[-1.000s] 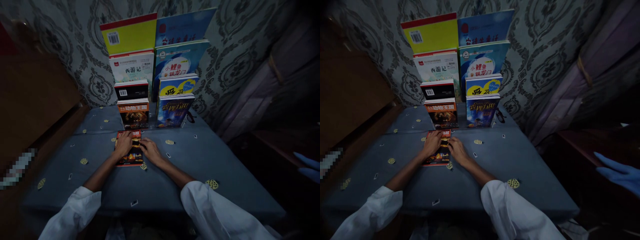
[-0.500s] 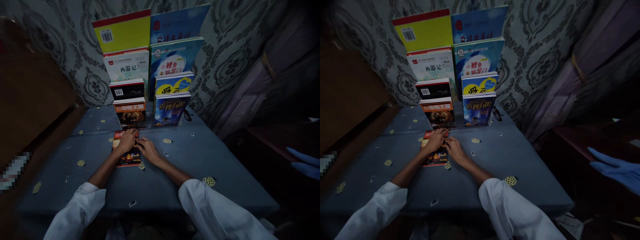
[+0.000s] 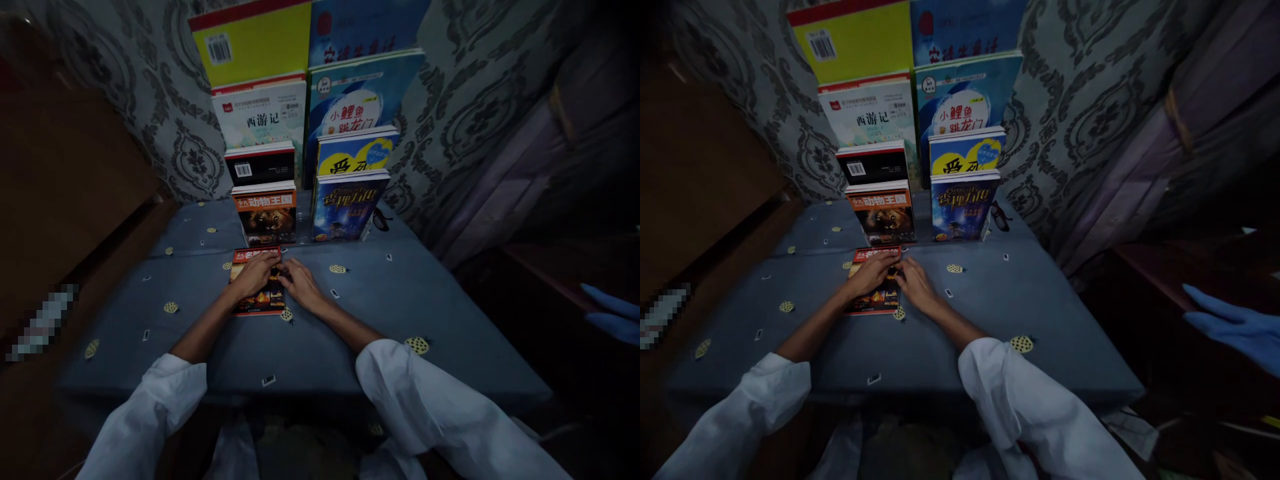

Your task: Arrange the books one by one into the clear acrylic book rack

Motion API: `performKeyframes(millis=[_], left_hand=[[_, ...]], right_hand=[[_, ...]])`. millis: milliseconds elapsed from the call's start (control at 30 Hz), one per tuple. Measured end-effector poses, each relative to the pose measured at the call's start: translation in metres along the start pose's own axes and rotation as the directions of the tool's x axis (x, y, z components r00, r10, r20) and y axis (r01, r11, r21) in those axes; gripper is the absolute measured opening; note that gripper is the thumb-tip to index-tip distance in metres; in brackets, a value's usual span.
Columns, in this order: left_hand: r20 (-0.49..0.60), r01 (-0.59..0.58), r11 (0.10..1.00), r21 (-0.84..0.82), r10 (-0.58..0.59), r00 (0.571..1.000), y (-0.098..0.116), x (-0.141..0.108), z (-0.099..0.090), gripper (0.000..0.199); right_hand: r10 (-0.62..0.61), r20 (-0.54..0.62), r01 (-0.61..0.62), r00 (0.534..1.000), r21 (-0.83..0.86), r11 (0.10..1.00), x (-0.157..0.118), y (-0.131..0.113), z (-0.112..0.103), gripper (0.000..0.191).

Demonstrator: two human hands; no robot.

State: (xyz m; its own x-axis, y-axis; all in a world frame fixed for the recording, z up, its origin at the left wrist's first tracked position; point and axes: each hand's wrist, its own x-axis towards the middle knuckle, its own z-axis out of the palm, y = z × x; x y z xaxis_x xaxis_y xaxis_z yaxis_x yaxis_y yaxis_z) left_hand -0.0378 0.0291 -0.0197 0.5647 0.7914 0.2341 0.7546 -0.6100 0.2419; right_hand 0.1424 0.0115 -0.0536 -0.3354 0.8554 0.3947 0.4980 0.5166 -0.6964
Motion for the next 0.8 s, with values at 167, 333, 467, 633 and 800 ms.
performKeyframes(millis=[167,333,467,633,800], left_hand=[[0.016,-0.043,0.998,-0.044,0.044,0.999,0.007,-0.010,-0.004,0.051],[0.006,-0.080,0.995,-0.065,0.080,0.997,0.012,-0.020,-0.007,0.052],[0.005,-0.078,0.994,-0.074,0.079,0.997,0.016,-0.028,-0.008,0.056],[0.023,-0.060,0.996,-0.073,0.062,0.998,0.024,-0.044,-0.011,0.056],[0.052,-0.050,0.997,-0.063,0.053,0.997,0.042,-0.070,-0.013,0.051]], right_hand=[[-0.002,-0.010,0.002,1.000,0.025,1.000,0.000,0.002,-0.001,0.035],[-0.034,0.056,0.032,0.998,0.023,0.999,0.002,0.001,-0.006,0.061],[-0.026,0.137,0.024,0.990,0.014,1.000,0.004,-0.001,-0.013,0.066],[0.001,0.172,0.005,0.985,-0.032,0.999,0.007,-0.002,-0.018,0.058],[-0.002,0.148,0.012,0.989,-0.068,0.998,0.006,-0.001,-0.015,0.052]])
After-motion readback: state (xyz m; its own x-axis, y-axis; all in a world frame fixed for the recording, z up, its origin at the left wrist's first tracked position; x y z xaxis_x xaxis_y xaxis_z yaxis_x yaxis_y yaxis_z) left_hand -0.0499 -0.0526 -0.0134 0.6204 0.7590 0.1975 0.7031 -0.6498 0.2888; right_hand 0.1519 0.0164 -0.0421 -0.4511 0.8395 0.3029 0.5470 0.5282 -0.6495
